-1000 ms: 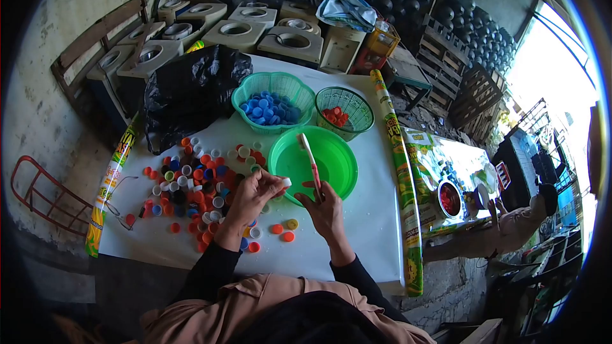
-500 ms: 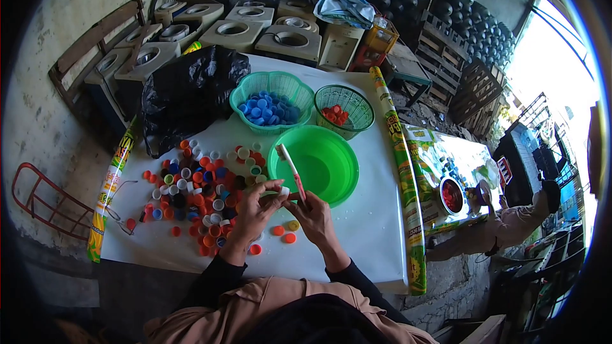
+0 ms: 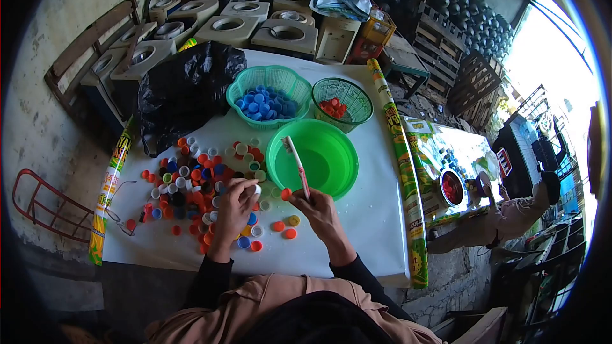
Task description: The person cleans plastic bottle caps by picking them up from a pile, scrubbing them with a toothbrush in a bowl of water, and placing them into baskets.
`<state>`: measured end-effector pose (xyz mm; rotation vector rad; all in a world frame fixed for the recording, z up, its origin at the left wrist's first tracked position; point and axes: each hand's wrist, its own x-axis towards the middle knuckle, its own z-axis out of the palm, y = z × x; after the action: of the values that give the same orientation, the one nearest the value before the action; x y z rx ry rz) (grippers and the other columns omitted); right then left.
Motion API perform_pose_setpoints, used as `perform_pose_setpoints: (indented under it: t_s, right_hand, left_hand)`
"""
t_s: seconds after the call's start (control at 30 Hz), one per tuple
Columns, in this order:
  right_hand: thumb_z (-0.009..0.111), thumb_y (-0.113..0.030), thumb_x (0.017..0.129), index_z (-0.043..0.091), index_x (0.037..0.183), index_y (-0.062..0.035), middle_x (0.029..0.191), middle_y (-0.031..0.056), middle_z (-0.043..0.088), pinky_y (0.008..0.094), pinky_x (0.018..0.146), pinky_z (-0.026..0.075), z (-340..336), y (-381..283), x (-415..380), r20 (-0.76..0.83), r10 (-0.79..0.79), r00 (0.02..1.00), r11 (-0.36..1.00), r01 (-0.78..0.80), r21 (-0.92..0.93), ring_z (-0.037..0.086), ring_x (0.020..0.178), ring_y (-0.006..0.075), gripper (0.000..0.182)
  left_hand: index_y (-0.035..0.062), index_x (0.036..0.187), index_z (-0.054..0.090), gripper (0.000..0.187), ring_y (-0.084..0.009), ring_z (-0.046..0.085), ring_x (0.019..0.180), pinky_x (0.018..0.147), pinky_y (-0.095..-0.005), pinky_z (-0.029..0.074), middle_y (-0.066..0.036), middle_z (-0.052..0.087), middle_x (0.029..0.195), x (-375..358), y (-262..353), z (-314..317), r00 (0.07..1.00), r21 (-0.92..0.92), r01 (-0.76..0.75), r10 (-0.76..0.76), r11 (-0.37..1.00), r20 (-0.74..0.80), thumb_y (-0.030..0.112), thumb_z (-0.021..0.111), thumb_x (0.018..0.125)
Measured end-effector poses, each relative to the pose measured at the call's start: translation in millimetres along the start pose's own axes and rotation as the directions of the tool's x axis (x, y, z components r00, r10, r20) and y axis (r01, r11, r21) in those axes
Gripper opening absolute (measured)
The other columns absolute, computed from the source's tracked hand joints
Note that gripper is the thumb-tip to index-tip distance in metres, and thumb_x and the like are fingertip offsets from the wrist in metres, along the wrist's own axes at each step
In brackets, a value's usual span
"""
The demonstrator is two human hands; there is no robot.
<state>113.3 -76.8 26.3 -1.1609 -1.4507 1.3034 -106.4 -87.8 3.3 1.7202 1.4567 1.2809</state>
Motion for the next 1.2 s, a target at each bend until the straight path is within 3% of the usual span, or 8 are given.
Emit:
perform_pose_setpoints:
  t_s: [0.07, 0.37, 0.53, 0.6, 0.7, 0.8, 1.0, 1.2]
  right_hand:
    - [0.071, -0.023, 0.097, 0.069, 0.099, 0.0033, 0.077, -0.0015, 0.058, 0.0265, 0.063, 0.040, -5, -6, 0, -0.013, 0.019, 1.000, 0.999, -0.018, 0.045, 0.047, 0.071, 0.0064, 0.027]
    - [0.068, -0.026, 0.098, 0.068, 0.100, 0.0047, 0.082, -0.0020, 0.058, 0.0264, 0.067, 0.041, -18, -13, 9, -0.017, 0.094, 0.995, 0.985, -0.090, 0.146, 0.047, 0.075, 0.0069, 0.031]
    - [0.066, -0.029, 0.098, 0.068, 0.109, -0.0012, 0.084, 0.0086, 0.066, 0.0336, 0.066, 0.046, -40, 3, 20, -0.149, -0.134, 0.980, 0.940, 0.078, -0.332, 0.059, 0.071, 0.0172, 0.030]
    - [0.060, -0.022, 0.099, 0.068, 0.118, -0.0089, 0.094, 0.0171, 0.067, 0.0416, 0.066, 0.051, -41, -8, 17, -0.258, -0.276, 0.926, 0.779, 0.058, -0.624, 0.067, 0.074, 0.0317, 0.024]
    - [0.057, -0.018, 0.100, 0.069, 0.120, -0.0132, 0.095, 0.0130, 0.067, 0.0429, 0.064, 0.051, -44, -15, 16, -0.326, -0.347, 0.879, 0.528, -0.104, -0.843, 0.068, 0.077, 0.0330, 0.024]
    - [0.055, -0.014, 0.098, 0.071, 0.118, -0.0171, 0.096, 0.0134, 0.062, 0.0457, 0.063, 0.052, -58, 7, 17, -0.133, -0.248, 0.960, 0.382, -0.029, -0.924, 0.067, 0.073, 0.0348, 0.026]
    - [0.057, -0.014, 0.097, 0.072, 0.118, -0.0215, 0.096, 0.0124, 0.065, 0.0463, 0.061, 0.051, -40, -17, -4, -0.341, -0.302, 0.890, 0.548, -0.131, -0.826, 0.067, 0.073, 0.0353, 0.027]
    - [0.060, -0.016, 0.097, 0.074, 0.116, -0.0210, 0.096, 0.0114, 0.066, 0.0449, 0.060, 0.052, -42, -5, -12, -0.343, -0.318, 0.884, 0.610, -0.086, -0.788, 0.068, 0.073, 0.0350, 0.024]
  left_hand:
    - [0.0006, 0.120, 0.064, 0.029, -0.0320, 0.060, 0.109, 0.087, -0.0386, 0.053, -0.014, 0.057, 0.119, -2, -5, 3, 0.985, 0.238, -0.136, 0.157, 0.962, -0.067, 0.006, 0.069, 0.092]
    - [-0.0007, 0.123, 0.064, 0.032, -0.0218, 0.070, 0.099, 0.076, -0.0312, 0.057, -0.014, 0.066, 0.115, 33, 44, 35, 0.959, -0.148, -0.116, 0.150, 0.982, 0.242, 0.007, 0.070, 0.092]
    - [0.0006, 0.117, 0.067, 0.029, -0.0205, 0.072, 0.085, 0.072, -0.0319, 0.057, -0.012, 0.071, 0.100, 50, 36, 49, 0.970, -0.100, -0.133, 0.150, 0.986, 0.191, 0.010, 0.073, 0.090]
    - [-0.0003, 0.113, 0.067, 0.028, -0.0215, 0.071, 0.082, 0.072, -0.0325, 0.057, -0.013, 0.071, 0.098, 57, 33, 52, 0.978, -0.008, -0.127, 0.127, 0.992, 0.163, 0.012, 0.075, 0.089]
    - [-0.0004, 0.108, 0.068, 0.027, -0.0239, 0.071, 0.078, 0.071, -0.0338, 0.056, -0.014, 0.069, 0.093, 67, 29, 59, 0.983, 0.076, -0.132, 0.120, 0.988, 0.141, 0.012, 0.077, 0.086]
    - [0.0001, 0.107, 0.068, 0.027, -0.0248, 0.071, 0.078, 0.070, -0.0343, 0.055, -0.014, 0.070, 0.094, 80, 16, 70, 0.976, 0.157, -0.174, 0.150, 0.972, 0.158, 0.011, 0.078, 0.084]
    - [-0.0028, 0.097, 0.069, 0.018, -0.0280, 0.070, 0.070, 0.066, -0.0364, 0.055, -0.015, 0.071, 0.083, 106, -7, 88, 0.980, 0.071, -0.146, 0.135, 0.987, 0.146, 0.006, 0.076, 0.082]
    - [-0.0046, 0.098, 0.069, 0.016, -0.0211, 0.073, 0.073, 0.065, -0.0328, 0.055, -0.014, 0.073, 0.083, 111, -18, 97, 0.974, -0.100, -0.008, 0.031, 0.995, 0.225, 0.004, 0.073, 0.085]
